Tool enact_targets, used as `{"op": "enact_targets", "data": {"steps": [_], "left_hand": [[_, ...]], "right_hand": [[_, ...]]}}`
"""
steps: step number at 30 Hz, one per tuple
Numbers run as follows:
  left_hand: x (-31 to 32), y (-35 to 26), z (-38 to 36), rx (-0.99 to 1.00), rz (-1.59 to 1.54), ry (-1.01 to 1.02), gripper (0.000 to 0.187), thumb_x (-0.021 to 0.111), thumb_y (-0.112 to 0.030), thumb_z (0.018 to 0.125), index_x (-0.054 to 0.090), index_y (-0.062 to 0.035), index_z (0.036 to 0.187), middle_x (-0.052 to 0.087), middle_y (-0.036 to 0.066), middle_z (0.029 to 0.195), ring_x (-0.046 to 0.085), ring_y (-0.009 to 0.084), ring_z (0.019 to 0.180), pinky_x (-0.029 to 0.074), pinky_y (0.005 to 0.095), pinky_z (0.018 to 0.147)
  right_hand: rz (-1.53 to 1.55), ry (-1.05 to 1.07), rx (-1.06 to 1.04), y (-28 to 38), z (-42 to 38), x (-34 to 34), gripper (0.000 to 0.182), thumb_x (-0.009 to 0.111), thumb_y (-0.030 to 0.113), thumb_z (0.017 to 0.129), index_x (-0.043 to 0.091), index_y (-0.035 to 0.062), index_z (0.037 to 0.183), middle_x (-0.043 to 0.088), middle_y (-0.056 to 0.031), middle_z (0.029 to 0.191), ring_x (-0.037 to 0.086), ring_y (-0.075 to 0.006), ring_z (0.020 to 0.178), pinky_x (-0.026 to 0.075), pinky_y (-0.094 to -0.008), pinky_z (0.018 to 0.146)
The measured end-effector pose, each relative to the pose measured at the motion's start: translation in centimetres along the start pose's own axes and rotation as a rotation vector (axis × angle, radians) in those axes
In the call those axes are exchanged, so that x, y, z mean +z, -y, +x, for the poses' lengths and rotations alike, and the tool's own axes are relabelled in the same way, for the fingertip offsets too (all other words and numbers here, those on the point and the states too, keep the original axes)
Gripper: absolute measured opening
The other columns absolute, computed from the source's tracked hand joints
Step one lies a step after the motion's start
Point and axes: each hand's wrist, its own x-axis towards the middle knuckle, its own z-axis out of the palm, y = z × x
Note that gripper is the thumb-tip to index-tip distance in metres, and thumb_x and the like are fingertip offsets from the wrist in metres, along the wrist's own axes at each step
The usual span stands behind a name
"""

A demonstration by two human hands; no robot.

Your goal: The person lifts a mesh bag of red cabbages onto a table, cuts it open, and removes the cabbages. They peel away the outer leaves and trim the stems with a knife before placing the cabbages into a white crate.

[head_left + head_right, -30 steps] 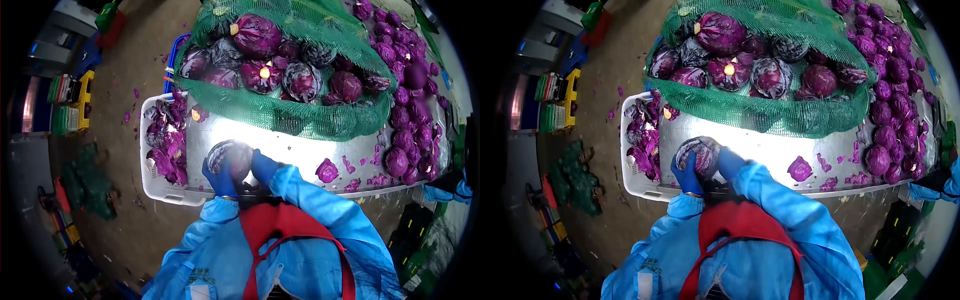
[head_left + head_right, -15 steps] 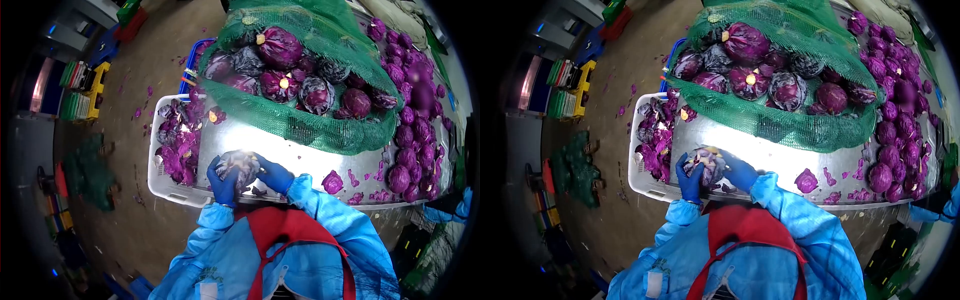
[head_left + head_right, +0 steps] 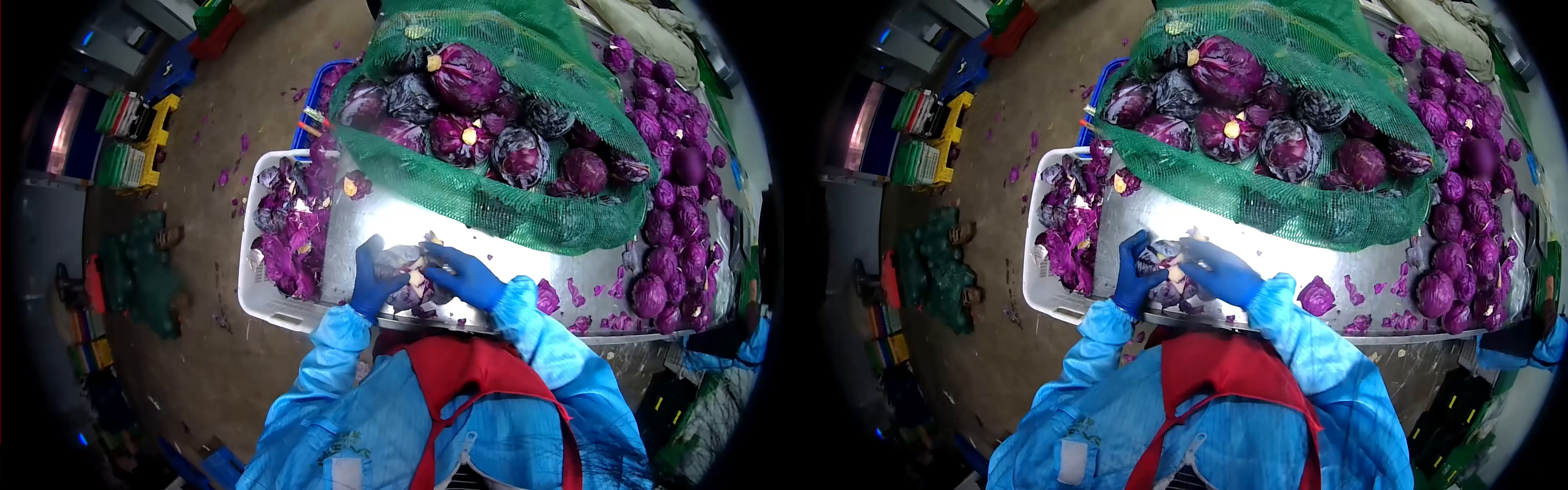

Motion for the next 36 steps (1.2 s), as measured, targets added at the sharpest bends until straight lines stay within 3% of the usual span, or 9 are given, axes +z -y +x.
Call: {"op": "enact_targets", "data": {"steps": [6,15,18,23,29,30,32,34,36], "left_hand": [[2.8,0.0,-2.6,-0.098,-0.064,-0.228,0.069,0.073,-0.011,0.072,0.032,-0.0025,0.127,0.043,0.012,0.115,0.046,0.0199,0.105,0.040,0.0325,0.093],[0.9,1.4,-1.4,-0.097,-0.108,-0.108,0.066,0.073,-0.010,0.069,0.034,-0.0036,0.123,0.044,0.010,0.113,0.047,0.0195,0.104,0.041,0.0344,0.094],[0.1,1.2,-0.5,-0.152,-0.124,-0.062,0.064,0.073,-0.011,0.069,0.037,-0.0035,0.121,0.046,0.010,0.112,0.048,0.0191,0.105,0.041,0.0340,0.094],[-1.0,0.8,-0.2,-0.117,-0.040,0.064,0.068,0.071,-0.009,0.069,0.035,-0.0036,0.127,0.046,0.011,0.117,0.047,0.0199,0.108,0.039,0.0333,0.096],[1.3,-2.3,-2.8,-0.092,-0.095,-0.350,0.078,0.075,-0.008,0.067,0.031,-0.0009,0.132,0.040,0.015,0.126,0.043,0.0227,0.113,0.037,0.0335,0.098],[1.7,-2.4,-3.3,-0.079,-0.107,-0.389,0.083,0.080,-0.009,0.062,0.032,-0.0004,0.130,0.041,0.014,0.123,0.044,0.0226,0.112,0.037,0.0340,0.098],[1.3,-2.2,-3.5,-0.089,-0.023,-0.287,0.085,0.082,-0.010,0.061,0.032,-0.0006,0.128,0.042,0.014,0.121,0.045,0.0229,0.111,0.038,0.0341,0.097],[0.8,-1.0,-3.5,-0.061,0.031,-0.213,0.087,0.085,-0.012,0.058,0.032,-0.0015,0.126,0.043,0.014,0.119,0.047,0.0232,0.108,0.041,0.0349,0.094],[0.7,-1.2,-3.1,-0.080,-0.160,-0.208,0.086,0.085,-0.012,0.058,0.031,-0.0013,0.124,0.044,0.015,0.118,0.050,0.0218,0.104,0.044,0.0348,0.092]], "right_hand": [[-0.269,0.115,-0.176,-2.2,1.8,0.5,0.053,0.054,0.029,0.091,0.036,0.0084,0.136,0.048,-0.0193,0.128,0.047,-0.0323,0.118,0.038,-0.0378,0.099],[-0.278,0.114,-0.204,-1.8,2.6,1.1,0.050,0.052,0.027,0.091,0.036,0.0107,0.136,0.049,-0.0207,0.125,0.051,-0.0327,0.113,0.040,-0.0389,0.095],[-0.344,0.062,-0.163,-2.9,3.7,1.6,0.044,0.050,0.030,0.092,0.041,0.0131,0.132,0.055,-0.0204,0.117,0.056,-0.0336,0.105,0.044,-0.0381,0.089],[0.131,-0.039,0.102,-6.4,6.3,0.8,0.038,0.047,0.038,0.092,0.049,0.0113,0.118,0.064,-0.0132,0.090,0.062,-0.0218,0.083,0.047,-0.0345,0.074],[-0.234,-0.101,0.047,-3.0,1.0,3.0,0.035,0.051,0.034,0.091,0.046,0.0131,0.119,0.061,-0.0201,0.098,0.062,-0.0347,0.088,0.048,-0.0436,0.073],[-0.286,-0.129,0.017,-3.6,0.5,3.5,0.036,0.050,0.032,0.092,0.048,0.0105,0.121,0.064,-0.0152,0.087,0.063,-0.0241,0.079,0.048,-0.0340,0.072],[-0.181,-0.226,0.063,-7.7,1.1,2.7,0.035,0.050,0.029,0.092,0.049,0.0086,0.121,0.064,-0.0130,0.085,0.061,-0.0201,0.075,0.048,-0.0314,0.069],[0.120,-0.270,0.368,-9.2,1.7,-0.2,0.033,0.050,0.027,0.091,0.047,0.0096,0.119,0.065,-0.0133,0.091,0.064,-0.0264,0.080,0.050,-0.0339,0.069],[-0.048,-0.321,0.198,-6.2,1.1,-1.7,0.037,0.049,0.030,0.092,0.047,0.0080,0.121,0.065,-0.0105,0.092,0.064,-0.0208,0.083,0.050,-0.0313,0.073]]}}
